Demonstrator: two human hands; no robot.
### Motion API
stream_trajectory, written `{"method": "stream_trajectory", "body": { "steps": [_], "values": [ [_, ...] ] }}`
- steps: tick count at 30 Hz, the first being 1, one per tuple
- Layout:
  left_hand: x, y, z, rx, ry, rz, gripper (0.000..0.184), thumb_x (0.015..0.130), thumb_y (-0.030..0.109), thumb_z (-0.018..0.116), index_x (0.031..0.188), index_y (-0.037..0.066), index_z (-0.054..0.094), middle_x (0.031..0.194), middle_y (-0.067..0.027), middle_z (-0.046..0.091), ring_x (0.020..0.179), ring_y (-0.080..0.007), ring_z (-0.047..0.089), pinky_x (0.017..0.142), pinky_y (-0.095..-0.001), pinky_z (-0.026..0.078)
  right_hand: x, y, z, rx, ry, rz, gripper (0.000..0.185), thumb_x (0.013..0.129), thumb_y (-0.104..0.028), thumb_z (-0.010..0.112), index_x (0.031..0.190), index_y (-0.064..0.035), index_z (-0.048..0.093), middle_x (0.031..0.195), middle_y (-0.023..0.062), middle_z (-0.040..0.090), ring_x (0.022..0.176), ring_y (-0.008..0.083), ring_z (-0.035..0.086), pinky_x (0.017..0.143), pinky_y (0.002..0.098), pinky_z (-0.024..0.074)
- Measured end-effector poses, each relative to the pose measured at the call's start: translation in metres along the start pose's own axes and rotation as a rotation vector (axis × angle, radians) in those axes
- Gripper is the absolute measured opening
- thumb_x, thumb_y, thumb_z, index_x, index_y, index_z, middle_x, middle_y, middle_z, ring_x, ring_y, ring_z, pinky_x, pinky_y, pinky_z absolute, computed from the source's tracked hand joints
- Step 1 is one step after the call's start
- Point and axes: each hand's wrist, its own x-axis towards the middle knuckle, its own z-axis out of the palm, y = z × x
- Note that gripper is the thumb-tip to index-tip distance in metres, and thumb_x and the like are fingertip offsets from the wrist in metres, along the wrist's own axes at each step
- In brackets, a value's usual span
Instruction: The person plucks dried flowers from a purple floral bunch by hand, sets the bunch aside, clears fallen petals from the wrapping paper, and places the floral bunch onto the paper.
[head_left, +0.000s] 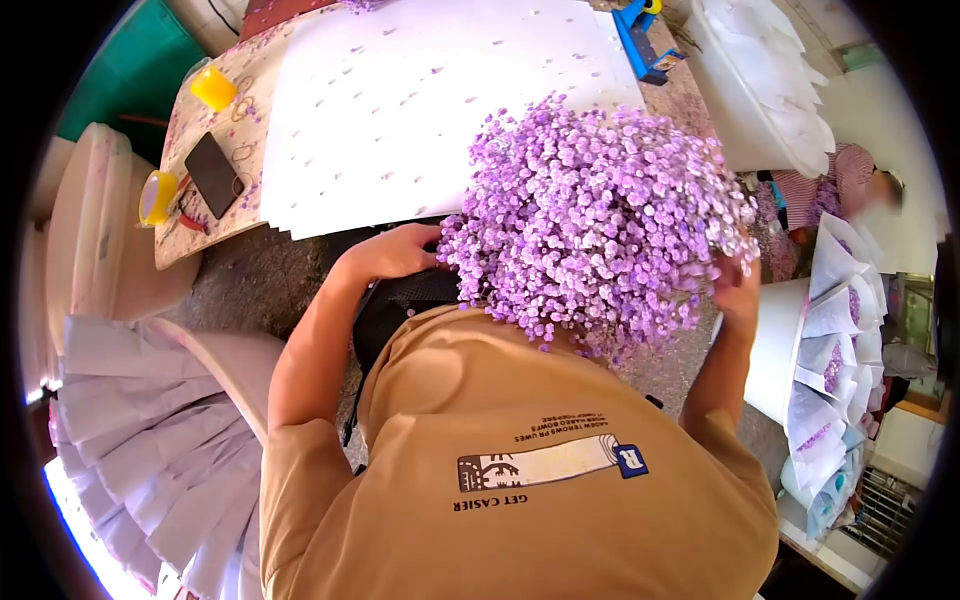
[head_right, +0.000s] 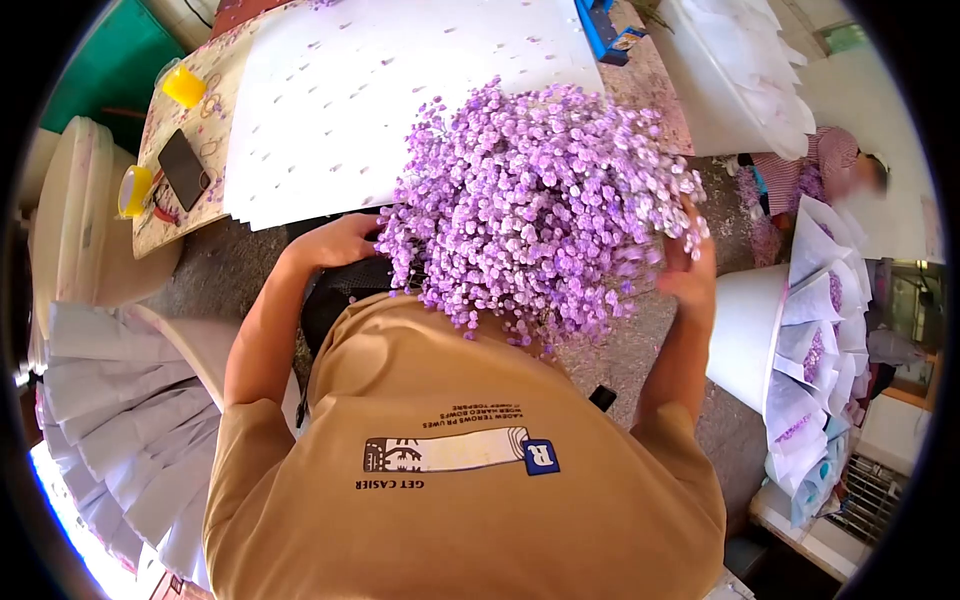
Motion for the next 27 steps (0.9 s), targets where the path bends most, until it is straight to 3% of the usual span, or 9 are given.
{"method": "stream_trajectory", "body": {
  "steps": [3,8,12,13,16,18,22,25,27],
  "values": [
    [0.017,0.005,0.001,0.051,-0.088,0.132,0.062,0.098,0.034,0.069,0.152,0.01,0.049,0.155,-0.0161,0.05,0.138,-0.0295,0.049,0.119,-0.0408,0.035,0.002,-0.017,0.047,-0.521,-0.282,-0.181,0.122,0.055,-0.028,0.097,0.158,-0.0056,0.035,0.159,0.0226,0.038,0.145,0.0391,0.039,0.12,0.0494,0.0326],
    [0.027,0.016,0.011,-0.016,-0.082,-0.01,0.074,0.093,0.017,0.07,0.157,0.003,0.037,0.152,-0.0212,0.051,0.133,-0.0296,0.054,0.114,-0.0401,0.041,-0.004,-0.064,0.097,-0.959,-0.519,-0.425,0.124,0.053,-0.034,0.097,0.159,-0.0128,0.035,0.161,0.0263,0.03,0.15,0.0475,0.027,0.12,0.0584,0.0284],
    [0.025,0.093,0.018,-0.452,0.039,0.01,0.065,0.091,-0.002,0.053,0.152,-0.011,0.036,0.136,-0.0271,0.06,0.124,-0.0272,0.06,0.107,-0.0396,0.046,0.021,-0.019,0.113,-0.692,-0.225,-0.34,0.096,0.066,-0.025,0.091,0.15,-0.0091,0.048,0.159,0.0248,0.031,0.145,0.0463,0.033,0.114,0.0579,0.036],
    [0.055,0.067,0.03,-0.582,0.176,0.12,0.056,0.092,-0.002,0.05,0.146,-0.011,0.043,0.123,-0.0212,0.066,0.114,-0.0241,0.064,0.102,-0.039,0.049,0.037,-0.014,0.115,-0.736,-0.117,-0.4,0.075,0.073,-0.019,0.085,0.141,-0.0054,0.056,0.15,0.0243,0.045,0.134,0.0424,0.048,0.11,0.0513,0.0428],
    [0.051,0.102,0.027,-0.957,0.282,-0.034,0.036,0.097,0.008,0.047,0.13,-0.003,0.059,0.118,-0.017,0.069,0.111,-0.0252,0.065,0.101,-0.0404,0.05,0.092,-0.004,0.101,-0.481,0.031,-0.386,0.065,0.076,-0.012,0.08,0.135,-0.0022,0.058,0.132,0.0231,0.06,0.12,0.0388,0.061,0.105,0.0463,0.0479],
    [0.05,0.107,0.043,-1.303,0.281,0.143,0.037,0.099,0.017,0.051,0.131,0.0,0.057,0.123,-0.0134,0.066,0.11,-0.0262,0.064,0.098,-0.0434,0.051,0.116,-0.012,0.093,-0.521,0.027,-0.439,0.056,0.078,-0.005,0.072,0.132,0.0001,0.058,0.118,0.0201,0.068,0.108,0.0379,0.067,0.101,0.0463,0.0506],
    [0.041,0.117,0.067,-1.349,0.319,0.257,0.041,0.094,0.015,0.045,0.128,-0.005,0.057,0.12,-0.0178,0.067,0.112,-0.0301,0.065,0.099,-0.0476,0.053,0.095,-0.028,0.111,-0.512,-0.197,-0.436,0.06,0.079,-0.011,0.071,0.136,0.0014,0.057,0.142,0.0216,0.055,0.135,0.0378,0.049,0.117,0.0491,0.0353],
    [0.034,0.134,0.067,-1.525,0.373,0.078,0.042,0.097,0.017,0.041,0.126,-0.008,0.058,0.125,-0.0225,0.066,0.116,-0.0327,0.065,0.104,-0.0513,0.051,0.062,-0.037,0.098,-0.471,-0.581,-0.267,0.072,0.078,-0.023,0.079,0.141,0.0003,0.055,0.148,0.0236,0.048,0.143,0.0404,0.039,0.121,0.0507,0.0274],
    [0.033,0.141,0.068,-1.576,0.351,0.078,0.042,0.099,0.018,0.04,0.128,-0.007,0.058,0.128,-0.0232,0.065,0.119,-0.0337,0.063,0.107,-0.0529,0.048,0.052,-0.04,0.102,-0.512,-0.586,-0.272,0.077,0.076,-0.027,0.083,0.142,-0.0002,0.054,0.148,0.0237,0.048,0.142,0.0414,0.04,0.12,0.0515,0.0282]
  ]
}}
